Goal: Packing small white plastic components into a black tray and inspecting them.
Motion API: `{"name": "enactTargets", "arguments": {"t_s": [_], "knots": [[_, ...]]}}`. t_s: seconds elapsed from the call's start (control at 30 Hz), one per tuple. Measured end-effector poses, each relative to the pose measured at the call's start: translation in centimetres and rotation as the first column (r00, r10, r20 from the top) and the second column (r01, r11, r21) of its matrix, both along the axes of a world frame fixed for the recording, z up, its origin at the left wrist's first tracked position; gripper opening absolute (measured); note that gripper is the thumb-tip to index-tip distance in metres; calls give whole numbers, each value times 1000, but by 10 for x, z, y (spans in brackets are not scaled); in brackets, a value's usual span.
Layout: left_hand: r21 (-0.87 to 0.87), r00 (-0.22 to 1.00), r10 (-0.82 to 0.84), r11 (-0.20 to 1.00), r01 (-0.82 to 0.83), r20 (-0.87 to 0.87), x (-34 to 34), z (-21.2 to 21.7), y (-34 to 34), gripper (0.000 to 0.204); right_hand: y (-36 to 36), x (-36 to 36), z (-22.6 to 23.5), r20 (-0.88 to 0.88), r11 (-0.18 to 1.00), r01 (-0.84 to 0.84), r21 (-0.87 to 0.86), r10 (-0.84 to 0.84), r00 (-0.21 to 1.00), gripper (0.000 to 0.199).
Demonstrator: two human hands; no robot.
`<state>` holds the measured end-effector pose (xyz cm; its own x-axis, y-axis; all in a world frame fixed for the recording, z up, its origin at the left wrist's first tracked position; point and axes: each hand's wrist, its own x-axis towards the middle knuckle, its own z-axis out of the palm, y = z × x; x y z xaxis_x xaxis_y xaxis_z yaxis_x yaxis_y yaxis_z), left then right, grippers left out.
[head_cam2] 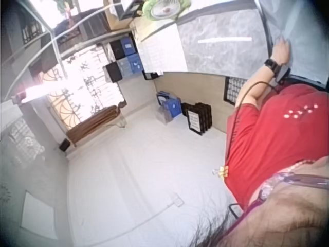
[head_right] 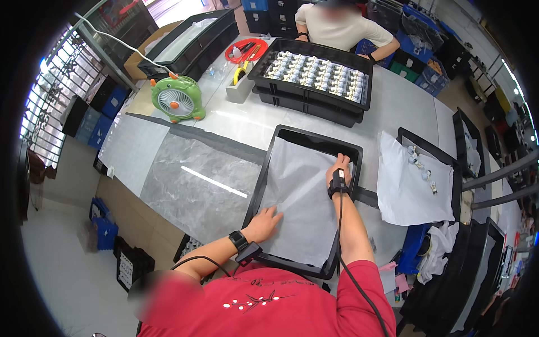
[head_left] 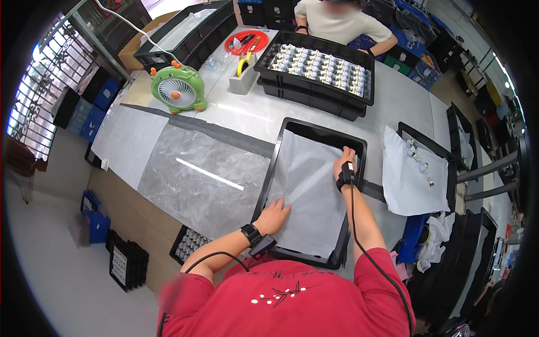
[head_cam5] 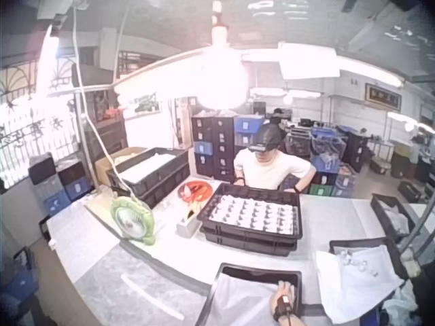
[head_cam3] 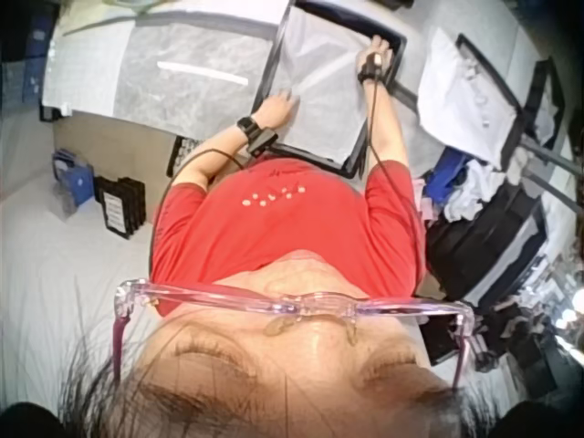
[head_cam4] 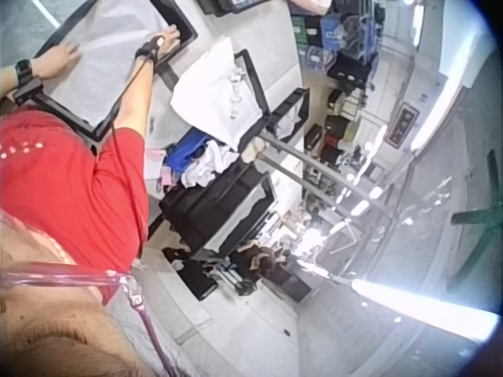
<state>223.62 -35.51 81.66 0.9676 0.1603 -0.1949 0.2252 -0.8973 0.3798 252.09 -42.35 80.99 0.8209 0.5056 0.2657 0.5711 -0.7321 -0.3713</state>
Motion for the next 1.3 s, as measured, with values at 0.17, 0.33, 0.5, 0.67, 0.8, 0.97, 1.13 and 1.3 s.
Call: {"name": "enactTargets", "arguments": {"t_s": [0.17,0.33,0.5,0.67,0.8,0.97,1.13,1.3], "knots": [[117,995,21,993,-32,92,46,-2,12,65,11,-10,-12,-127,971,-236,30,238,963,46],[98,965,138,988,-118,-222,86,-1,29,73,19,-13,-23,-256,940,-239,-245,175,951,65],[66,967,167,985,-157,-191,103,2,38,70,15,-5,-22,-263,948,-282,-146,237,935,66],[111,980,169,977,-180,107,130,-17,36,69,9,-11,-27,-121,992,-124,10,124,985,68],[64,963,230,968,-241,139,150,-21,46,69,6,-6,-42,-118,999,-38,18,40,992,70],[46,935,337,938,-344,112,156,-39,57,68,3,8,-62,-157,998,19,-64,-29,987,69],[60,924,351,930,-363,149,184,-37,58,68,20,8,-55,-89,999,13,-35,-16,996,67],[31,860,468,875,-484,203,198,-50,77,66,29,15,-60,-57,986,140,-95,-146,988,66]]}}
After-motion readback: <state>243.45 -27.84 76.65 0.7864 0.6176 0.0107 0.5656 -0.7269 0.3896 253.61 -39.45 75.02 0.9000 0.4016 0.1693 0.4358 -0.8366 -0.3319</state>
